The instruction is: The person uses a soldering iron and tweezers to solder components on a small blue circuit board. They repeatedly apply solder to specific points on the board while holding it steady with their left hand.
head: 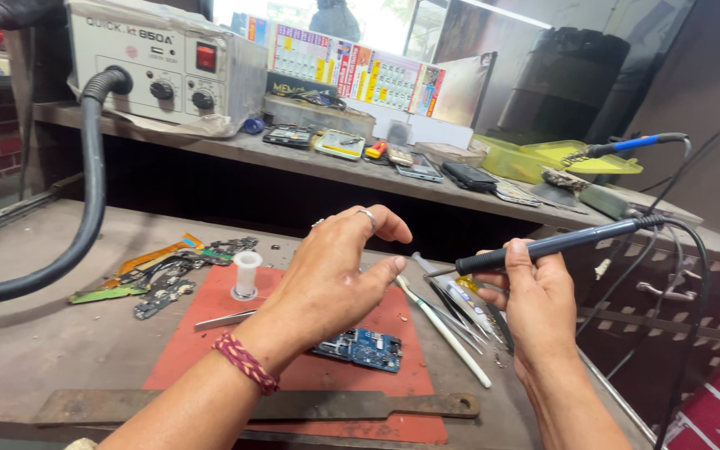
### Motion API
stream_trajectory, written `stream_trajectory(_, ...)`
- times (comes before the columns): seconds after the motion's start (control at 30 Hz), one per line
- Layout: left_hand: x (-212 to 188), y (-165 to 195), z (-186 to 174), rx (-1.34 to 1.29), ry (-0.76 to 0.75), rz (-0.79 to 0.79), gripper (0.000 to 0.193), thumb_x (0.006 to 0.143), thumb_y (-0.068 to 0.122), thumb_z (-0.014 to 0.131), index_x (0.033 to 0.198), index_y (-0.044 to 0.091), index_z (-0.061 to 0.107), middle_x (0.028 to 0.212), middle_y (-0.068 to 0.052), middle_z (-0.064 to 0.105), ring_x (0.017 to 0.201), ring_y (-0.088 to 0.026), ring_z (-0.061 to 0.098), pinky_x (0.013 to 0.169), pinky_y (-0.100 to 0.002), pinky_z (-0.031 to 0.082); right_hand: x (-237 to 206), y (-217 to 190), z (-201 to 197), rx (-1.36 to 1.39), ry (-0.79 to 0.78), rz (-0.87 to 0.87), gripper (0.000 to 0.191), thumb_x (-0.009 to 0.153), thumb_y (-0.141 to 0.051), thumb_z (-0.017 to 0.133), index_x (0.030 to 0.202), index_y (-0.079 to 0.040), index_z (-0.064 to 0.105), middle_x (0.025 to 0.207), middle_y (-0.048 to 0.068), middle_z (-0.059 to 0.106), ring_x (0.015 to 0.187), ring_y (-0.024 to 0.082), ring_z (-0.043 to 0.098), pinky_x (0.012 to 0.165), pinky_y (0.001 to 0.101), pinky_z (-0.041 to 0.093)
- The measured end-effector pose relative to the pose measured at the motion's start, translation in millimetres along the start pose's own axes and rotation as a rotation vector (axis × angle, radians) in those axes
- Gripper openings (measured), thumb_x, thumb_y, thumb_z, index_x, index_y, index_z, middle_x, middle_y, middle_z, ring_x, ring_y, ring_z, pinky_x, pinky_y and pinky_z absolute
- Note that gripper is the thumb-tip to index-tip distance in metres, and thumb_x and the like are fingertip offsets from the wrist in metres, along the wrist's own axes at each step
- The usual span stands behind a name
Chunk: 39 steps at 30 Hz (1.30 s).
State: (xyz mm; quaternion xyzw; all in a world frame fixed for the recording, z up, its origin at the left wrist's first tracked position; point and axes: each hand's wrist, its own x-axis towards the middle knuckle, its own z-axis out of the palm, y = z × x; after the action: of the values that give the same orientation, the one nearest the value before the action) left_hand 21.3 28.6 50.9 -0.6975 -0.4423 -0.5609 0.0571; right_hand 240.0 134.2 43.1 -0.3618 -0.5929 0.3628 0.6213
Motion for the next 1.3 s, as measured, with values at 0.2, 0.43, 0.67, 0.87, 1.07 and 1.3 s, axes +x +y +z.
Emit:
stream_trajectory(0.2,5,13,20,-0.021,-0.023,0.046,0.022,0.082,0.016,0.074,0.103,0.010,0.070,0.103,-0.008,0.071,0.104,-0.030,0.065,0.093,-0.042,0.047,-5,-1,-11,-0.036,0.042,-0.038,0.021,0.105,-0.026,0.052,0.114,-0.008,0.057,0.101,0.006,0.073,0.088,0.015,0.072,0.066,0.0252,0.055)
stream_trajectory(0.43,25,31,53,-0.003,0.017,0.178,0.028,0.079,0.011,0.074,0.107,0.010,0.074,0.103,-0.010,0.072,0.100,-0.032,0.065,0.090,-0.043,0.050,-9,-6,-20,-0.005,0.071,-0.011,0.021,0.102,-0.023,0.059,0.112,-0.005,0.065,0.096,0.005,0.070,0.084,0.012,0.070,0.066,0.0250,0.056)
stream_trajectory(0.67,45,46,85,0.077,-0.018,0.240,0.028,0.078,0.008,0.072,0.106,0.008,0.078,0.093,-0.015,0.075,0.095,-0.035,0.069,0.088,-0.046,0.053,-8,-10,-39,-0.090,0.071,0.005,0.024,0.103,-0.026,0.055,0.116,-0.007,0.064,0.099,0.006,0.070,0.084,0.013,0.068,0.067,0.0269,0.057)
stream_trajectory(0.87,48,48,98,0.095,-0.106,0.208,0.025,0.079,0.007,0.070,0.103,0.010,0.079,0.088,-0.016,0.074,0.092,-0.035,0.069,0.085,-0.047,0.053,0,-10,-58,-0.147,0.096,-0.064,0.022,0.105,-0.025,0.051,0.117,-0.007,0.058,0.104,0.007,0.071,0.089,0.014,0.070,0.070,0.0276,0.057)
stream_trajectory(1.07,36,40,94,0.023,-0.174,0.115,0.037,0.079,0.012,0.073,0.115,0.013,0.072,0.097,-0.013,0.074,0.101,-0.033,0.065,0.090,-0.046,0.050,4,-11,-65,-0.269,0.258,-0.131,0.018,0.105,-0.022,0.051,0.117,-0.010,0.056,0.112,0.003,0.071,0.095,0.013,0.069,0.069,0.0285,0.058)
stream_trajectory(1.3,35,33,87,-0.064,-0.211,0.059,0.044,0.079,0.016,0.076,0.122,0.015,0.065,0.105,-0.009,0.074,0.101,-0.032,0.065,0.090,-0.044,0.049,5,-8,-60,-0.437,0.348,-0.182,0.016,0.103,-0.023,0.056,0.114,-0.011,0.057,0.110,0.001,0.071,0.092,0.011,0.065,0.067,0.0299,0.057)
